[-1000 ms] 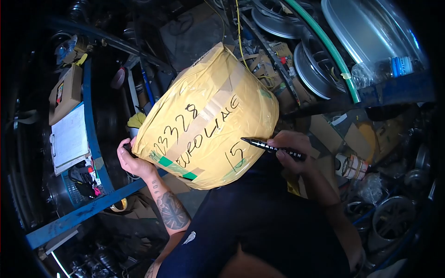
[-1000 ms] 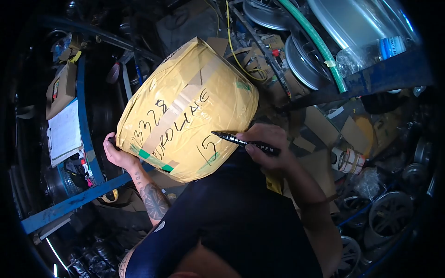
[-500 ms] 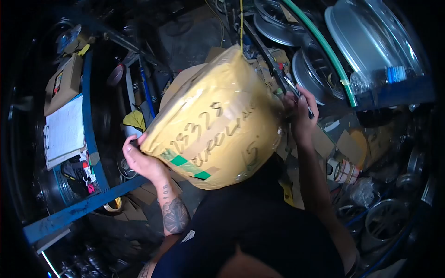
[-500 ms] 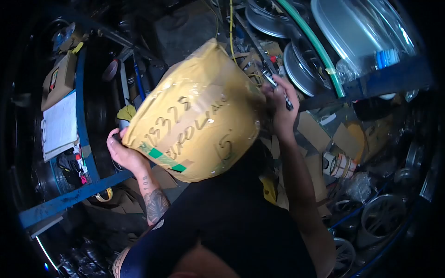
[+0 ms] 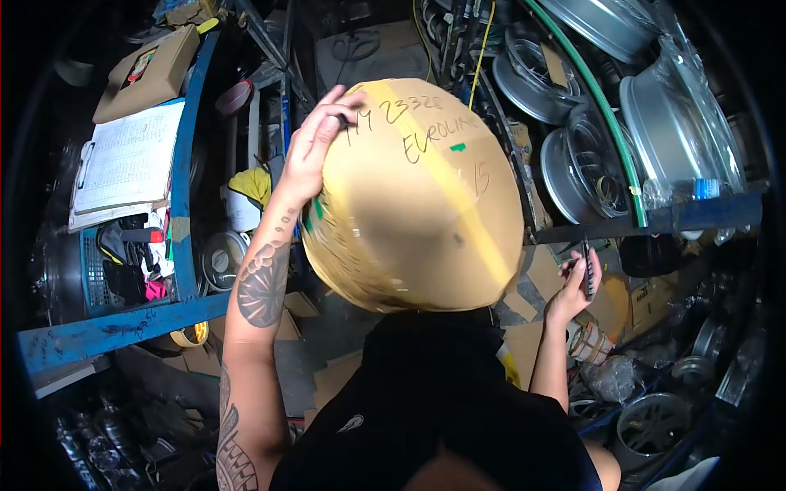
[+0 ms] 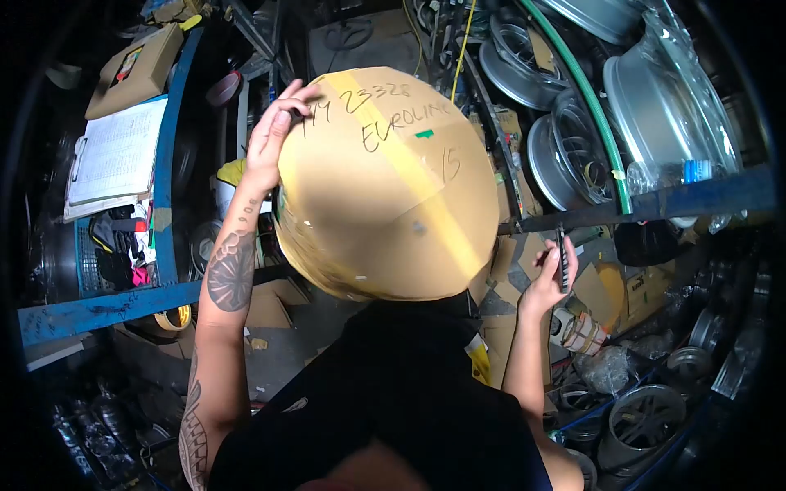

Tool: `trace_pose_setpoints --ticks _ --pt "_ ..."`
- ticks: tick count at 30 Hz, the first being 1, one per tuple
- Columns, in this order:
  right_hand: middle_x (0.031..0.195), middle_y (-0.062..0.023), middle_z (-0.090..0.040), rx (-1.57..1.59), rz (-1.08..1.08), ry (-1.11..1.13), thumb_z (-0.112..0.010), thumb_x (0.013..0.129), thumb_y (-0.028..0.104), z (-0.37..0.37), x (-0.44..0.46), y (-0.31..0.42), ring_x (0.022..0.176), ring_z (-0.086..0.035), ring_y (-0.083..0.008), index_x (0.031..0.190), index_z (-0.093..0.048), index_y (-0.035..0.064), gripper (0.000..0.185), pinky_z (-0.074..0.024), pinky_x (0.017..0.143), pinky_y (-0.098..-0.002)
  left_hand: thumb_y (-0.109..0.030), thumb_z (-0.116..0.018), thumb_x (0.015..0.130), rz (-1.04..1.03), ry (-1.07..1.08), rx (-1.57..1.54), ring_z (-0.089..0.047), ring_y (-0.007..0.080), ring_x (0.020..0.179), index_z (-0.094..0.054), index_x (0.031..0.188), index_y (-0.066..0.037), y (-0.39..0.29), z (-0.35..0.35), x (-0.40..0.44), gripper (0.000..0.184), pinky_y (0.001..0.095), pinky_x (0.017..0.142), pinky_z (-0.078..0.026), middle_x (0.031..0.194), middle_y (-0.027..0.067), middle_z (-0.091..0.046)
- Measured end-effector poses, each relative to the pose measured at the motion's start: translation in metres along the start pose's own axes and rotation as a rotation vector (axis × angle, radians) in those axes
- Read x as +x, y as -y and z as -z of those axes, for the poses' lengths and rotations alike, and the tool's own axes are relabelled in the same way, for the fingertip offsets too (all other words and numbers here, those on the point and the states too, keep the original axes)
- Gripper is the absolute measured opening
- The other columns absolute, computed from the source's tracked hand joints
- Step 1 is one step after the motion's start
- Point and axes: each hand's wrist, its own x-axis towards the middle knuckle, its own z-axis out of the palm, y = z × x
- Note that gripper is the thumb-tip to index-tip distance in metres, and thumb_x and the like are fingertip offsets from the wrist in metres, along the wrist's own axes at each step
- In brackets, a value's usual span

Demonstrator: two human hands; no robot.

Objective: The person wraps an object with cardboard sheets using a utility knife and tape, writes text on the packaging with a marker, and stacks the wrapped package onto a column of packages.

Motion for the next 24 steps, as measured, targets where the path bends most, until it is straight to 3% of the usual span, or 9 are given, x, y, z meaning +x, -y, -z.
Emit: trace_pose_setpoints --ticks 1,2,6,8,10,13,15,18,24 --pt "0.109 -0.0127 -0.070 0.045 0.056 0.023 -0.060 0.106 0.022 -0.014 0.001 0.018 0.080 -0.062 -0.0125 0.141 -0.051 -0.0002 0.043 -0.0507 0.069 -0.0273 -0.037 -0.043 0.111 0.062 -0.052 -0.062 -0.031 0.0340 0.154 -0.064 0.114 -0.005 0.012 0.006 -0.005 0.039 0.0431 0.124 -0.025 0.154 0.0207 -0.051" --pt "0.105 -0.0115 -0.071 0.087 0.110 0.067 -0.061 0.105 0.020 -0.028 0.001 0.028 0.080 -0.063 -0.0137 0.139 -0.054 -0.0014 0.040 -0.0516 0.069 -0.0279 -0.038 -0.047 0.111 0.134 -0.108 -0.237 -0.039 0.0340 0.149 -0.064 0.115 -0.004 0.038 0.012 -0.012 0.038 0.0436 0.121 -0.033 0.159 0.0190 -0.045" --pt "0.098 -0.0100 -0.071 0.188 0.045 0.415 -0.065 0.102 0.013 -0.109 -0.019 0.079 0.078 -0.066 -0.0153 0.129 -0.064 -0.0040 0.032 -0.0544 0.071 -0.0290 -0.028 -0.047 0.111 0.538 -0.342 -1.025 -0.063 0.0237 0.123 -0.064 0.117 -0.004 0.084 0.041 -0.028 0.030 0.0363 0.101 -0.055 0.143 0.0163 -0.059" --pt "0.097 -0.0092 -0.071 0.270 -0.014 0.568 -0.067 0.100 0.011 -0.145 -0.030 0.093 0.077 -0.066 -0.0144 0.128 -0.066 -0.0036 0.032 -0.0544 0.071 -0.0290 -0.027 -0.048 0.111 0.735 -0.222 -0.767 -0.065 0.0186 0.110 -0.065 0.116 -0.004 0.145 0.072 -0.047 0.029 0.0334 0.095 -0.055 0.122 0.0107 -0.069" --pt "0.101 -0.0039 -0.072 0.258 -0.056 0.749 -0.075 0.097 0.014 -0.171 -0.035 0.097 0.082 -0.063 -0.0076 0.125 -0.070 -0.0008 0.033 -0.0523 0.077 -0.0234 -0.026 -0.051 0.110 0.557 -0.205 -0.328 -0.065 0.0160 0.094 -0.067 0.114 -0.004 0.254 0.084 -0.074 0.028 0.0318 0.087 -0.054 0.104 0.0045 -0.071" --pt "0.102 -0.0019 -0.072 0.213 -0.011 0.893 -0.073 0.098 0.015 -0.208 -0.048 0.124 0.090 -0.063 -0.0071 0.125 -0.070 -0.0004 0.032 -0.0512 0.083 -0.0239 -0.025 -0.059 0.105 0.564 -0.536 -0.132 -0.066 0.0174 0.092 -0.072 0.109 -0.002 0.266 0.065 -0.074 0.026 0.0328 0.087 -0.052 0.101 0.0058 -0.074" --pt "0.101 -0.0017 -0.071 0.243 -0.066 0.942 -0.072 0.099 0.017 -0.233 -0.052 0.125 0.086 -0.063 -0.0070 0.125 -0.069 0.0001 0.031 -0.0512 0.079 -0.0234 -0.023 -0.064 0.103 0.399 -0.599 0.061 -0.065 0.0159 0.094 -0.071 0.109 0.000 0.154 0.040 -0.068 0.025 0.0301 0.088 -0.051 0.102 0.0056 -0.074" --pt "0.097 -0.0021 -0.070 0.380 -0.134 0.958 -0.070 0.100 0.018 -0.259 -0.057 0.124 0.079 -0.064 -0.0071 0.123 -0.069 0.0008 0.028 -0.0517 0.069 -0.0226 -0.013 -0.064 0.103 0.228 -0.368 -0.405 -0.065 0.0139 0.096 -0.066 0.122 0.004 0.046 0.006 -0.084 0.025 0.0284 0.092 -0.052 0.107 0.0070 -0.071" --pt "0.093 -0.0041 -0.070 0.426 -0.264 1.087 -0.068 0.101 0.019 -0.273 -0.068 0.148 0.069 -0.063 -0.0073 0.120 -0.068 0.0018 0.025 -0.0499 0.058 -0.0214 -0.004 -0.067 0.099 0.220 -0.327 -0.336 -0.067 0.0176 0.108 -0.069 0.124 0.003 -0.017 0.006 -0.114 0.026 0.0294 0.096 -0.053 0.118 0.0109 -0.070"
